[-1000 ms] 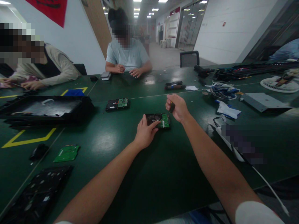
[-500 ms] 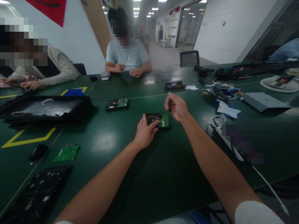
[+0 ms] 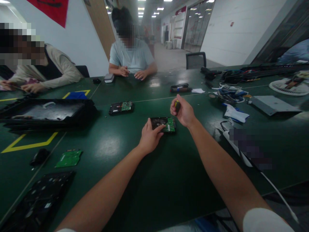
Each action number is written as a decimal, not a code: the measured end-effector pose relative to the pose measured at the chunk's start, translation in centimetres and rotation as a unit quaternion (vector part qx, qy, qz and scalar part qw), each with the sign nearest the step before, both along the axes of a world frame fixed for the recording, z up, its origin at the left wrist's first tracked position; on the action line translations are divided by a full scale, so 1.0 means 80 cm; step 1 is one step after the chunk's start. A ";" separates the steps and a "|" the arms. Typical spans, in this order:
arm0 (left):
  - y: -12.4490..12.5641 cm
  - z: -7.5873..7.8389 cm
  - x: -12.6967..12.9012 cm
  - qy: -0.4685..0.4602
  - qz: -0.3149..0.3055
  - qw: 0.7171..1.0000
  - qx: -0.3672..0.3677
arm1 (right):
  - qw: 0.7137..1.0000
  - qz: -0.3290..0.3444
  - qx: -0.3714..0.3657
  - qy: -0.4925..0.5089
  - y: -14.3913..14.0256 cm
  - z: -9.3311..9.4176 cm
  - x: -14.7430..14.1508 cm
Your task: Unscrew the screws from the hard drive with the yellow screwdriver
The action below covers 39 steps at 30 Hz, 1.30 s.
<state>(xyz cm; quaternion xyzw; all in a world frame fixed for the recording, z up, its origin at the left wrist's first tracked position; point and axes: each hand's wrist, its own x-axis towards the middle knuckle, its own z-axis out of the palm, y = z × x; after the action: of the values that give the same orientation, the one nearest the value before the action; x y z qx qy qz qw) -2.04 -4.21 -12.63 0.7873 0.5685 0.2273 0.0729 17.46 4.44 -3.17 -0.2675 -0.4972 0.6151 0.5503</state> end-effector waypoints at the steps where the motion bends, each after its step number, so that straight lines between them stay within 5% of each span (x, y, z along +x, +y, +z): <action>1: 0.000 0.000 0.000 0.001 -0.001 1.000 0.001 | 1.000 -0.011 0.002 -0.004 0.000 -0.001 -0.001; 39: 0.000 0.002 0.001 -0.002 -0.002 1.000 0.004 | 0.999 -0.032 0.029 0.005 0.003 -0.001 0.001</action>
<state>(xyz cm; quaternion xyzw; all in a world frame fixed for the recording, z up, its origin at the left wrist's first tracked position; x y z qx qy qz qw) -1.97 -4.23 -12.49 0.7884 0.5656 0.2311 0.0717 17.54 4.72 -3.26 -0.2645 -0.5033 0.5838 0.5796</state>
